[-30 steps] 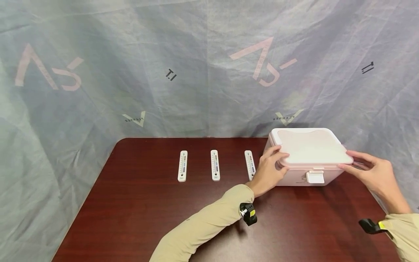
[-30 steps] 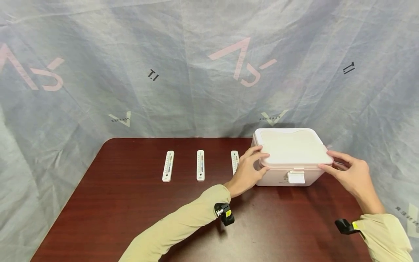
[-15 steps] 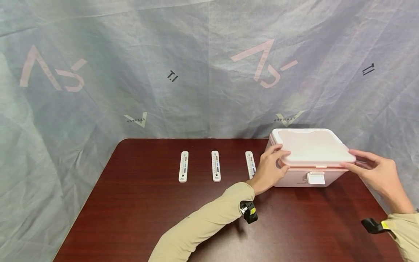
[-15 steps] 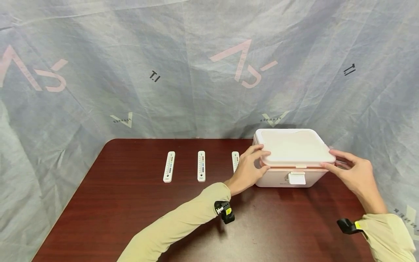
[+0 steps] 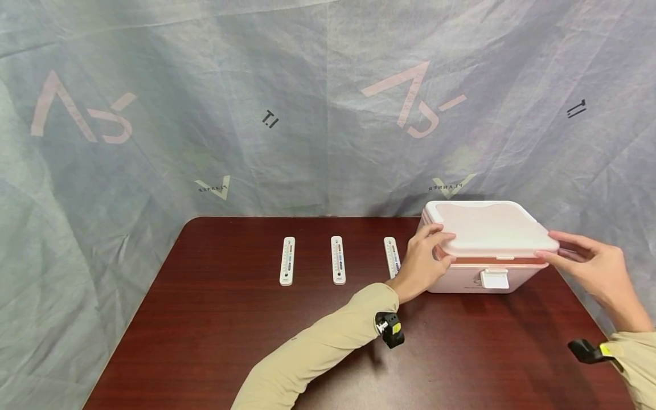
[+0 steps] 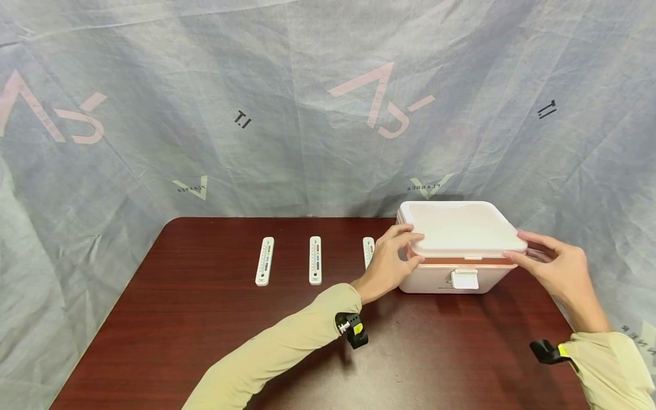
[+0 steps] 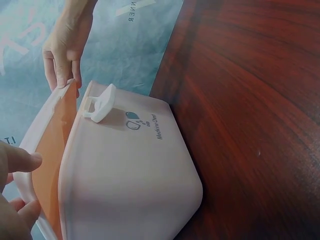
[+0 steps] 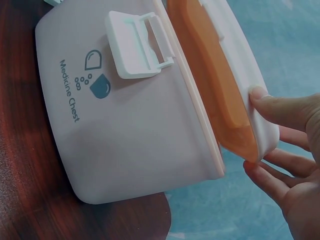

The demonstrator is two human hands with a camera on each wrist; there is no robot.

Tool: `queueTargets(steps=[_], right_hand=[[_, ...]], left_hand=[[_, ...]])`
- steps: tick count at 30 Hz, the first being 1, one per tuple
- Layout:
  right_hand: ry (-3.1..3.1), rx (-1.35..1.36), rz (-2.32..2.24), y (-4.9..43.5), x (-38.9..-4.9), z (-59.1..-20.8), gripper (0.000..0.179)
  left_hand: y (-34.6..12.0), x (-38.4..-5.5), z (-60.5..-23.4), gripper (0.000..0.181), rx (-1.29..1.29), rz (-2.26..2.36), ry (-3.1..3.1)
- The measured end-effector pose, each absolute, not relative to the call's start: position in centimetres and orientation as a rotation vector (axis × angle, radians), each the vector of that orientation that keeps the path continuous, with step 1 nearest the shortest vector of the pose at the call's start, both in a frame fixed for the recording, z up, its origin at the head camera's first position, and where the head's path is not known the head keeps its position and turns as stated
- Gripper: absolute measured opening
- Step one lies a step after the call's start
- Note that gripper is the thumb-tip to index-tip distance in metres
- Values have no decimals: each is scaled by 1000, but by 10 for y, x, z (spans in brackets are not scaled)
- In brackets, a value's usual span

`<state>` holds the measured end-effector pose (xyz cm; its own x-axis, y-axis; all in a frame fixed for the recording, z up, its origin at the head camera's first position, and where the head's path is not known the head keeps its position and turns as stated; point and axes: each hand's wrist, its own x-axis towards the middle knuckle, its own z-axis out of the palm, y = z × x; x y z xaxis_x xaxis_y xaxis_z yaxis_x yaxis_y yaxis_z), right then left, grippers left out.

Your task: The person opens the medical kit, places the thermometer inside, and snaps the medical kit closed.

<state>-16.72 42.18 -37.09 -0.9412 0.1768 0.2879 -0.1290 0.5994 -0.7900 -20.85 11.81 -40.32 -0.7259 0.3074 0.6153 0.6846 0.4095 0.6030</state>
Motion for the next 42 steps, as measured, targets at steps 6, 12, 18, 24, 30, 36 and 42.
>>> queueTargets(steps=[6,12,18,24,30,36,42], right_hand=[[-2477,-42,1284,422,-168,-369,52],[-2453,4,1288,423,-169,-370,51],[-2447,10,1307,422,-169,-369,52],[-2444,10,1321,424,-170,-367,54],[-2459,6,1290,424,-171,-364,54],[-2469,4,1295,424,-171,-360,55],[-2461,5,1310,424,-173,-356,56]], left_hand=[[118,-209,-400,39,-856,-1241,-2258],[116,-209,-396,38,-867,-1240,-2263],[116,-209,-394,39,-875,-1243,-2266],[117,-210,-392,39,-864,-1245,-2270],[118,-210,-389,39,-845,-1237,-2281],[119,-211,-387,39,-840,-1247,-2265],[119,-213,-385,39,-832,-1247,-2260]])
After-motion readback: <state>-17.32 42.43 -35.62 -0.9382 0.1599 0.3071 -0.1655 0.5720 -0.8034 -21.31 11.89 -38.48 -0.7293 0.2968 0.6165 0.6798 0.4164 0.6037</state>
